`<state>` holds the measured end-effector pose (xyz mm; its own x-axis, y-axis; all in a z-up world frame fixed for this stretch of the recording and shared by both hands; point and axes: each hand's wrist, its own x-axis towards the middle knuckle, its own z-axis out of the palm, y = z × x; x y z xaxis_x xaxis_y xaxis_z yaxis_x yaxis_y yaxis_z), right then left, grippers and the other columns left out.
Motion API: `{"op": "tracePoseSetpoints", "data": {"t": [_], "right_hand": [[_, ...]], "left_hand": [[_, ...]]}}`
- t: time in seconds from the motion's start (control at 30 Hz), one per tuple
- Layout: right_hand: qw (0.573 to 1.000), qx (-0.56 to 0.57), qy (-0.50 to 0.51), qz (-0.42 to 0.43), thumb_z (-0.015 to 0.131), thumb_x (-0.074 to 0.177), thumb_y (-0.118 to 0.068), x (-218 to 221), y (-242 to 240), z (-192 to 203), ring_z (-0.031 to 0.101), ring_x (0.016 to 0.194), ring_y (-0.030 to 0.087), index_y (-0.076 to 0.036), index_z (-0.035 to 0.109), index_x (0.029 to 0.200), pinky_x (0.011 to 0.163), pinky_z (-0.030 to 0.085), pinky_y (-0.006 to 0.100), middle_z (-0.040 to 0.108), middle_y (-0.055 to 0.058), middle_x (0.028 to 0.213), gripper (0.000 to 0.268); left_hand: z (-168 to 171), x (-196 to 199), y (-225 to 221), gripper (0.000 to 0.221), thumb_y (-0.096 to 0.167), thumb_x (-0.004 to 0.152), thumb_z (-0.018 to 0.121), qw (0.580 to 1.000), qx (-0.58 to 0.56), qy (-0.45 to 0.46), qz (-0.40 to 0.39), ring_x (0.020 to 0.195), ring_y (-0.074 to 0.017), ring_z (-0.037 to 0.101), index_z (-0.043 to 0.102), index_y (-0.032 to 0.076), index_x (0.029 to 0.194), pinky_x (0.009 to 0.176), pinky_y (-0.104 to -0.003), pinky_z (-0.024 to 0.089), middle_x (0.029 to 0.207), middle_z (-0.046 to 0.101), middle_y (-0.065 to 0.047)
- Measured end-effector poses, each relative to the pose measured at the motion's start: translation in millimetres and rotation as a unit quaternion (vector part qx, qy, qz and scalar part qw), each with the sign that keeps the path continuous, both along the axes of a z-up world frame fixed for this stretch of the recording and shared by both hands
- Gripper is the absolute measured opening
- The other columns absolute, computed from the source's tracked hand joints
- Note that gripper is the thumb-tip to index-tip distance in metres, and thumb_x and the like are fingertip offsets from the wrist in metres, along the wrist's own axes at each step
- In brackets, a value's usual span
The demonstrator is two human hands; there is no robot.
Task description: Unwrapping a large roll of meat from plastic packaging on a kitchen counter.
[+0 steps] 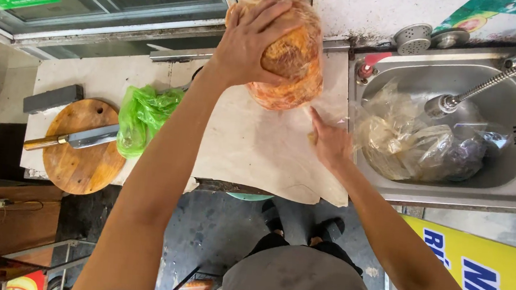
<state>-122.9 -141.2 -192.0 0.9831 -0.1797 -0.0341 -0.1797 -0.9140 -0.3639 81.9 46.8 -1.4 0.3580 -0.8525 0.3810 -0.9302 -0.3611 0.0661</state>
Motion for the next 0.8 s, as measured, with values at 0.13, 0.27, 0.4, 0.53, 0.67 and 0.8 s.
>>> {"op": "tracePoseSetpoints", "data": {"t": [0.13,0.27,0.4,0.53,0.67,0.8], "right_hand": [[0.982,0.166,-0.087,-0.011,0.059,0.098,-0.013,6,8,-50,0.069,0.084,0.033,-0.020,0.054,0.149,0.075,0.054,0.045,0.072,0.015,0.093,0.051],[0.919,0.368,-0.143,0.004,0.054,0.101,-0.005,14,-5,-81,0.063,0.083,0.018,-0.013,0.052,0.152,0.077,0.053,0.034,0.069,0.006,0.096,0.052],[0.861,0.503,-0.056,-0.054,0.053,0.105,-0.007,4,1,-50,0.050,0.079,0.010,-0.015,0.052,0.157,0.067,0.046,0.031,0.058,-0.005,0.093,0.053],[0.939,0.337,-0.046,-0.051,0.058,0.101,-0.018,-29,22,-43,0.055,0.066,0.026,-0.019,0.051,0.156,0.060,0.046,0.043,0.063,0.009,0.083,0.055],[0.980,0.172,-0.097,0.040,0.054,0.094,-0.018,-74,44,-53,0.072,0.080,0.037,-0.016,0.051,0.152,0.072,0.055,0.048,0.075,0.016,0.096,0.058],[0.953,0.290,-0.014,0.092,0.055,0.105,-0.027,-98,-4,14,0.072,0.093,0.031,-0.012,0.060,0.142,0.080,0.055,0.042,0.073,0.021,0.111,0.040]], "left_hand": [[2,-10,-11,0.108,0.060,0.060,0.100,0.998,-0.016,0.004,0.054,0.150,-0.0275,0.033,0.051,0.033,0.152,0.113,-0.067,0.028,0.161,0.039,0.002],[-4,5,-38,0.103,0.061,0.060,0.099,0.991,-0.048,0.031,0.124,0.143,-0.0245,0.043,0.053,0.033,0.148,0.107,-0.069,0.033,0.152,0.050,0.007],[-11,1,-52,0.102,0.063,0.056,0.097,0.981,-0.050,0.015,0.189,0.132,-0.0234,0.051,0.054,0.033,0.144,0.105,-0.071,0.035,0.143,0.057,0.007],[-8,-4,-59,0.095,0.061,0.058,0.096,0.973,-0.062,0.006,0.222,0.130,-0.0236,0.053,0.057,0.031,0.139,0.101,-0.078,0.031,0.135,0.061,0.006],[-7,-11,-64,0.091,0.059,0.064,0.096,0.967,-0.060,0.055,0.240,0.135,-0.0177,0.053,0.055,0.036,0.142,0.109,-0.075,0.031,0.140,0.060,0.013],[-15,-53,-97,0.093,0.063,0.067,0.090,0.949,-0.007,0.037,0.314,0.138,-0.0218,0.045,0.047,0.033,0.145,0.104,-0.084,0.027,0.146,0.051,0.006]]}}
